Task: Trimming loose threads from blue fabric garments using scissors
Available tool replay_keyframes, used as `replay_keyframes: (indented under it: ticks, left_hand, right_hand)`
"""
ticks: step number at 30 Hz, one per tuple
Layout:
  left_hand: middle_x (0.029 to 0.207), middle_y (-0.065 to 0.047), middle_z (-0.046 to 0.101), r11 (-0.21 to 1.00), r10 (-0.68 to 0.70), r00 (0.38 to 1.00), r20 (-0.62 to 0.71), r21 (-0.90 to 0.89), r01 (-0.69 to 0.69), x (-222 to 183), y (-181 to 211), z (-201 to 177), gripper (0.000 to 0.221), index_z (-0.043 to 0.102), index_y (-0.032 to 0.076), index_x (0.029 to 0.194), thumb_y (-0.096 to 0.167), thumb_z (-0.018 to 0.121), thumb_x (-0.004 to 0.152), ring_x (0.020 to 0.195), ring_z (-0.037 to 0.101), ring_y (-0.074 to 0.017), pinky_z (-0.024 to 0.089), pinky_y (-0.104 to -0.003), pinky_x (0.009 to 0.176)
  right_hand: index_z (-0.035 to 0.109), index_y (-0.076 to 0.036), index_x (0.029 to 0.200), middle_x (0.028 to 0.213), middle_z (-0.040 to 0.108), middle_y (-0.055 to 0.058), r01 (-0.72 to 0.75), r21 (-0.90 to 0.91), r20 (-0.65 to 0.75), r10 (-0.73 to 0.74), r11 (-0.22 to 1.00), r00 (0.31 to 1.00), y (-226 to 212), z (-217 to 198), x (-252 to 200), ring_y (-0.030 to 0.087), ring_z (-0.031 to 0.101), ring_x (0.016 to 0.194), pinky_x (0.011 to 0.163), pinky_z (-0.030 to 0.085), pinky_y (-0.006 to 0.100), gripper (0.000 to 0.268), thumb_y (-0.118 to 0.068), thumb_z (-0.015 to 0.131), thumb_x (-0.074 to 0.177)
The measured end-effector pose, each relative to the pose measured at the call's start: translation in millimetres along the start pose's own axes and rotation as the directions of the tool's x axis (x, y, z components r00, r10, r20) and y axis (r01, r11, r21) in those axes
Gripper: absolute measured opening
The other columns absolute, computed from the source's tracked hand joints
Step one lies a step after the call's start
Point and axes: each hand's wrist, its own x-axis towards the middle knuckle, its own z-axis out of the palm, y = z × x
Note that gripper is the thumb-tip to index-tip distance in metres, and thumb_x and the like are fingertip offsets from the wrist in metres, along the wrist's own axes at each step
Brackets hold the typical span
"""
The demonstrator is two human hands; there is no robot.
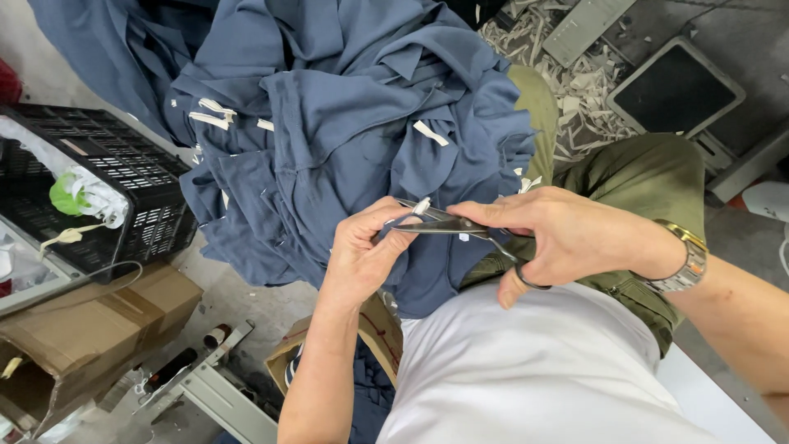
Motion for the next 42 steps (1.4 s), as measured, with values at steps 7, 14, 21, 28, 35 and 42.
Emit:
replay_keyframes:
  ticks: [7, 14, 21, 28, 35, 42]
  left_hand:
    - [0.094, -0.002, 0.066, 0.998, -0.029, 0.999, 0.017, 0.057, 0.028, 2, 4, 5, 0.016, 0.076, 0.005, 0.110, 0.013, 0.066, 0.102, 0.087, 0.057, -0.0116, 0.045, -0.026, 0.080]
    - [0.087, 0.002, 0.060, 0.997, -0.064, 0.998, 0.024, 0.056, 0.062, 3, 11, 6, 0.011, 0.076, 0.007, 0.102, 0.012, 0.066, 0.101, 0.082, 0.050, -0.0097, 0.042, -0.025, 0.079]
    - [0.088, -0.003, 0.071, 0.997, -0.072, 0.997, 0.036, 0.008, 0.072, 3, 5, 8, 0.007, 0.076, 0.005, 0.097, 0.010, 0.071, 0.096, 0.083, 0.061, -0.0121, 0.049, -0.028, 0.080]
    - [0.078, 0.005, 0.057, 0.991, -0.126, 0.991, 0.036, 0.046, 0.124, 3, 11, 5, 0.012, 0.074, 0.009, 0.086, 0.012, 0.070, 0.097, 0.076, 0.048, -0.0077, 0.040, -0.024, 0.075]
    - [0.076, 0.002, 0.059, 0.992, -0.051, 0.996, 0.079, 0.116, 0.042, 7, 14, 7, 0.019, 0.068, 0.007, 0.077, 0.009, 0.071, 0.096, 0.074, 0.050, -0.0102, 0.042, -0.026, 0.072]
    - [0.069, -0.011, 0.065, 0.992, 0.077, 0.996, 0.037, -0.103, -0.073, 2, -26, 5, 0.008, 0.077, 0.000, 0.082, 0.000, 0.079, 0.090, 0.068, 0.055, -0.0143, 0.048, -0.031, 0.066]
  right_hand:
    - [0.048, -0.017, 0.152, 0.113, 0.072, -0.007, -0.058, -0.034, -0.042, 0.056, 0.998, 0.998, 1, 10, 3, 0.018, 0.031, 0.061, 0.050, 0.038, 0.028, 0.115, -0.029, 0.104, 0.052]
    - [0.050, -0.022, 0.155, 0.064, 0.019, 0.000, -0.060, 0.075, -0.009, 0.061, 0.995, 0.998, 4, 9, -7, 0.016, 0.016, 0.058, 0.044, 0.021, 0.029, 0.104, -0.004, 0.093, 0.062]
    - [0.053, -0.030, 0.151, 0.063, 0.018, 0.001, -0.158, 0.007, 0.025, 0.158, 0.987, 0.987, 0, 12, -5, 0.019, 0.019, 0.056, 0.047, 0.021, 0.035, 0.112, -0.025, 0.109, 0.053]
    - [0.058, -0.031, 0.153, 0.077, 0.045, -0.014, -0.355, 0.208, 0.120, 0.336, 0.912, 0.934, -7, 10, -8, 0.015, 0.016, 0.057, 0.043, 0.020, 0.028, 0.105, -0.002, 0.099, 0.060]
    - [0.053, -0.030, 0.155, 0.083, 0.034, -0.009, -0.338, 0.202, 0.096, 0.324, 0.919, 0.941, 6, 19, -10, 0.017, 0.019, 0.062, 0.050, 0.024, 0.028, 0.110, -0.017, 0.103, 0.058]
    - [0.060, -0.021, 0.145, 0.061, 0.062, 0.000, -0.135, 0.507, -0.106, 0.217, 0.852, 0.970, 5, 30, -8, 0.005, 0.046, 0.046, 0.047, 0.043, 0.018, 0.101, -0.014, 0.102, 0.054]
